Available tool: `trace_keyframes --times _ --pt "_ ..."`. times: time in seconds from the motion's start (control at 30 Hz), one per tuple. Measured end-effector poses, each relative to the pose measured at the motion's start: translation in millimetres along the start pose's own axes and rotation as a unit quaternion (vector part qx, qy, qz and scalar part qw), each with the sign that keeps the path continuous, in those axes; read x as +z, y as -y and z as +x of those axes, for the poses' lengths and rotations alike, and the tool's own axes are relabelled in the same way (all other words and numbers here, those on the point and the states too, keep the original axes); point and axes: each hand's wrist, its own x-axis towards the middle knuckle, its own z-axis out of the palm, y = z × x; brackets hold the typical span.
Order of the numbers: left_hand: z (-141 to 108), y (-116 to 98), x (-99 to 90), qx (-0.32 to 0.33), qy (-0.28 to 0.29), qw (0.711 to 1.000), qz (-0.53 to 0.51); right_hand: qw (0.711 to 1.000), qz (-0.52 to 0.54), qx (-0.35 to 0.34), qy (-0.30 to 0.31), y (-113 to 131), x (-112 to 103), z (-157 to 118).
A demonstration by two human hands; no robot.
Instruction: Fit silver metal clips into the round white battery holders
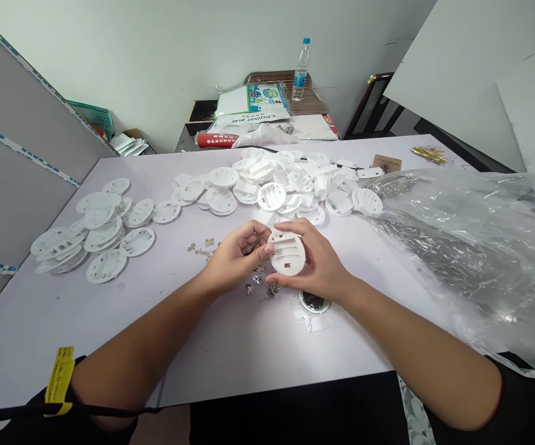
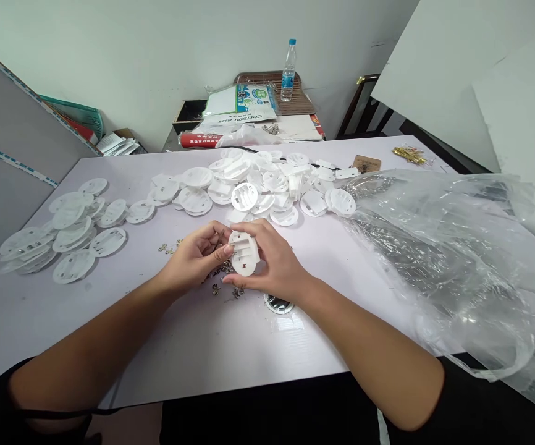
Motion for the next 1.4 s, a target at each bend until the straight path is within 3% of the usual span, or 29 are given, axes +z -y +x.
trace_keyframes --times 0.07,0.2,0.37,0.47,0.57,0.63,0.77,0.87,1.03,1.4 --pt "-1 -1 1.1 -0.009 0.03 0.999 -0.019 1.0 -0.008 -0.029 -0.008 0 -2 1" --pt "-1 -3 1.6 -0.017 0.015 0.999 -0.023 0.998 -0.054 -0.039 0.005 0 -3 0" --pt "-2 1 2.0 0.006 0.021 0.996 0.092 0.997 -0.035 -0.056 0.027 -1 -2 -1" --pt "-4 0 1.1 0.012 -0.003 0.981 0.193 0.997 -0.043 -0.041 0.04 -3 -7 1" --pt "-7 -4 -2.3 0.012 -0.044 0.947 0.318 0.993 -0.094 -0.013 0.071 -6 -16 3" --pt "-7 -5 -5.1 0.029 -0.061 0.906 0.418 0.982 -0.149 0.013 0.119 -9 -20 4" --pt "-4 8 -8.2 0.111 -0.014 0.814 0.57 0.965 -0.21 0.008 0.158 -13 -19 6" --pt "-2 23 -7.7 0.174 0.006 0.783 0.597 0.966 -0.201 0.017 0.162 -13 -17 5" --pt "-3 31 -7.0 0.221 -0.011 0.78 0.586 0.968 -0.183 0.026 0.17 -10 -16 6" --pt "-2 30 -9.1 0.192 0.0 0.805 0.561 0.968 -0.18 0.03 0.172 -12 -16 5"
